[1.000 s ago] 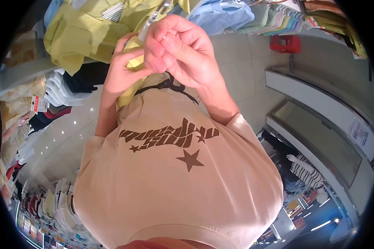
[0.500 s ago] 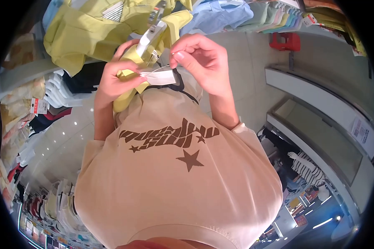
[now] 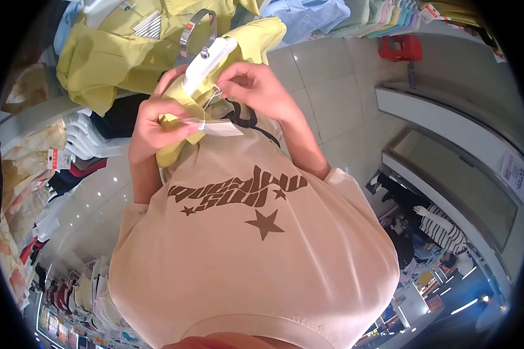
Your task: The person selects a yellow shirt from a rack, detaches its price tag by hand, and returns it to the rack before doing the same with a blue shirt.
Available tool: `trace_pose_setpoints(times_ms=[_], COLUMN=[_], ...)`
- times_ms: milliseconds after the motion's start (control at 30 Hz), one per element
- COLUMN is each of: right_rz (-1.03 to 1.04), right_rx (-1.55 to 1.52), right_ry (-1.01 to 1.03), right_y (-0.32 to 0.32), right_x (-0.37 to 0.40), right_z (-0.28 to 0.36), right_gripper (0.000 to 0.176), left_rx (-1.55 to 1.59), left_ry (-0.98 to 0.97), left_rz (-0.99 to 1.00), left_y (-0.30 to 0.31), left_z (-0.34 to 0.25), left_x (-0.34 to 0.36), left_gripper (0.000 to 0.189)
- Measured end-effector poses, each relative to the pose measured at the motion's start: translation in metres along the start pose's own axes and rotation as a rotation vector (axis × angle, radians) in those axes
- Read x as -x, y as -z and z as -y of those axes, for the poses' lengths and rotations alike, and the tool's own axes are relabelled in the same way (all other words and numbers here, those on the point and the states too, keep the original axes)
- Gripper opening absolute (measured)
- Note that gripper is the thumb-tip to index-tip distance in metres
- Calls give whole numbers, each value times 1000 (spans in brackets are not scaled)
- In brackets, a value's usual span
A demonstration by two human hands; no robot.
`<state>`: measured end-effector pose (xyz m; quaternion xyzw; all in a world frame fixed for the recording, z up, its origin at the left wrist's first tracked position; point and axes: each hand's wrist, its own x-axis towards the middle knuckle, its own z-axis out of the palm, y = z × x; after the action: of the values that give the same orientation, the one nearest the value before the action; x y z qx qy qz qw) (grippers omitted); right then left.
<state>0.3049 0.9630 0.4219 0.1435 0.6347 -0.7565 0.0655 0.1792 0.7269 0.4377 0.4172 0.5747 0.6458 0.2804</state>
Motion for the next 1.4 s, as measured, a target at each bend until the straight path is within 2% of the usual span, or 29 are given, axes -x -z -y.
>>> trace_pose_setpoints(times_ms=[100, 300, 400, 500, 600, 800, 900, 1000, 1033, 1133, 1233, 1400], right_rz=[9, 5, -21, 10, -23, -74, -182, -213, -239, -215, -167, -141], right_rx=[-204, -351, -399, -404, -393, -190, 8, 338, 342, 327, -29, -29], right_ry=[87, 33, 27, 53, 102, 237, 365, 503, 546, 532, 357, 271], right_y=[5, 3, -3, -6, -13, -24, -34, -37, -37, -36, -39, -36], right_x=[-2, 2, 5, 6, 8, 13, 18, 15, 13, 16, 19, 22], right_z=[-8, -2, 12, 10, 14, 27, 35, 33, 31, 31, 33, 32], right_gripper=[11, 11, 12, 10, 9, 10, 10, 10, 12, 11, 11, 11], left_rx=[-11, -34, -48, -211, -254, -353, -307, -296, -289, -285, -266, -166], left_ry=[17, -17, -37, 45, -16, -78, -34, -20, -13, 3, 20, 57], left_rz=[-26, -3, -67, -115, -128, -243, -307, -338, -339, -340, -330, -318], left_y=[0, 3, -4, -12, -21, -26, -32, -31, -31, -31, -25, -24], left_z=[-2, -15, -12, -15, -17, -19, -16, -14, -15, -17, -12, -20], left_x=[1, -7, -7, -9, -15, -19, -19, -17, -17, -16, -12, -12], left_gripper=[20, 25, 23, 19, 16, 18, 20, 18, 17, 15, 13, 12])
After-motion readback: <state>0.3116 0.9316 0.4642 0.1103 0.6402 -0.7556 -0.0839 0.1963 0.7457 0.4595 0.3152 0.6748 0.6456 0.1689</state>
